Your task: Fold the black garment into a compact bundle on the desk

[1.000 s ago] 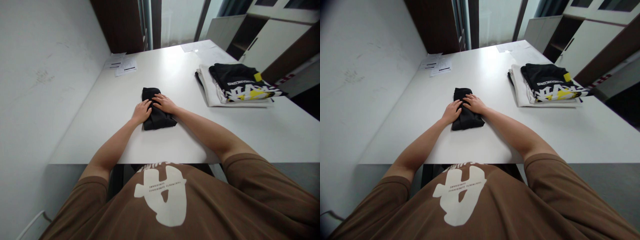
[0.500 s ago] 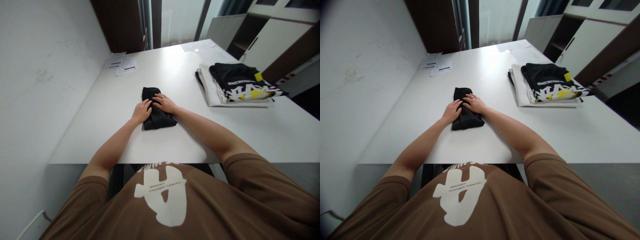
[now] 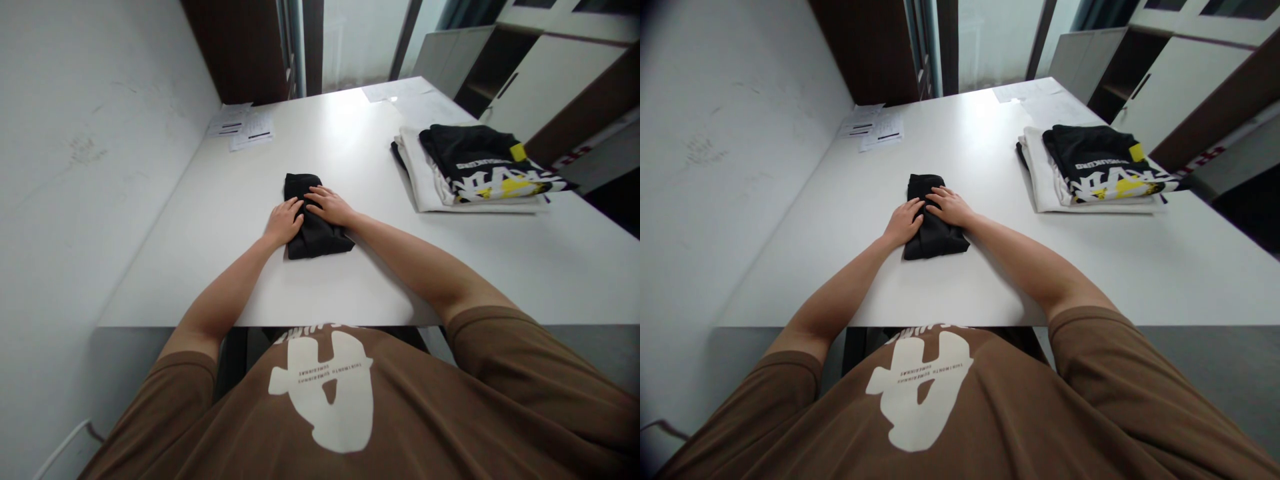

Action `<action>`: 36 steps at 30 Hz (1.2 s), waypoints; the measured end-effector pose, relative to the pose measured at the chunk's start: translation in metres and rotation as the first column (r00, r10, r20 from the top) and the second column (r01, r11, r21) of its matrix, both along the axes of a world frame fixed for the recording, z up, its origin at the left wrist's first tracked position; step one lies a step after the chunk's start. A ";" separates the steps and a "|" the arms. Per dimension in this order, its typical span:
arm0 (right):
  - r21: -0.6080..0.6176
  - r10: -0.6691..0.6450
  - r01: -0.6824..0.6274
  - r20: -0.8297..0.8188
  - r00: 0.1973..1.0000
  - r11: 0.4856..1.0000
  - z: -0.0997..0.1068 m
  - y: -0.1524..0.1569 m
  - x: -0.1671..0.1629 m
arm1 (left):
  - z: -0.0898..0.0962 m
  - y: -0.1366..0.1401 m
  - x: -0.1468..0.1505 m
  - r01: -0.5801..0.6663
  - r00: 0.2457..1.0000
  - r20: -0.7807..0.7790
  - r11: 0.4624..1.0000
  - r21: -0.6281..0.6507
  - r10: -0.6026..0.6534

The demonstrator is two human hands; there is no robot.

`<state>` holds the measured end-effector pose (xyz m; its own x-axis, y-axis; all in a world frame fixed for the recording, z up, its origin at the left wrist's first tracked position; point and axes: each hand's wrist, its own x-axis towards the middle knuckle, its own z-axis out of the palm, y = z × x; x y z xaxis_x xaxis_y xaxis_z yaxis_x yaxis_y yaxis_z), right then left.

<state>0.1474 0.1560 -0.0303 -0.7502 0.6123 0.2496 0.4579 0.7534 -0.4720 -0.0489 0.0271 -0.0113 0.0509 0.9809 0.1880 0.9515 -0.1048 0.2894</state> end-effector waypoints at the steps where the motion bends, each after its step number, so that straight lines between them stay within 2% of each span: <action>1: -0.002 -0.001 0.001 0.003 1.000 1.000 0.001 -0.001 0.000 | -0.001 0.000 0.000 0.000 1.000 0.000 1.000 0.002 0.000; 25: 0.004 -0.010 0.009 0.025 1.000 1.000 0.002 -0.002 0.000 | -0.006 0.003 -0.003 0.003 1.000 0.004 1.000 0.014 -0.003; 36: 0.002 -0.019 0.019 0.035 0.999 1.000 0.005 -0.005 0.001 | -0.001 0.000 0.001 -0.011 1.000 0.001 1.000 -0.005 0.011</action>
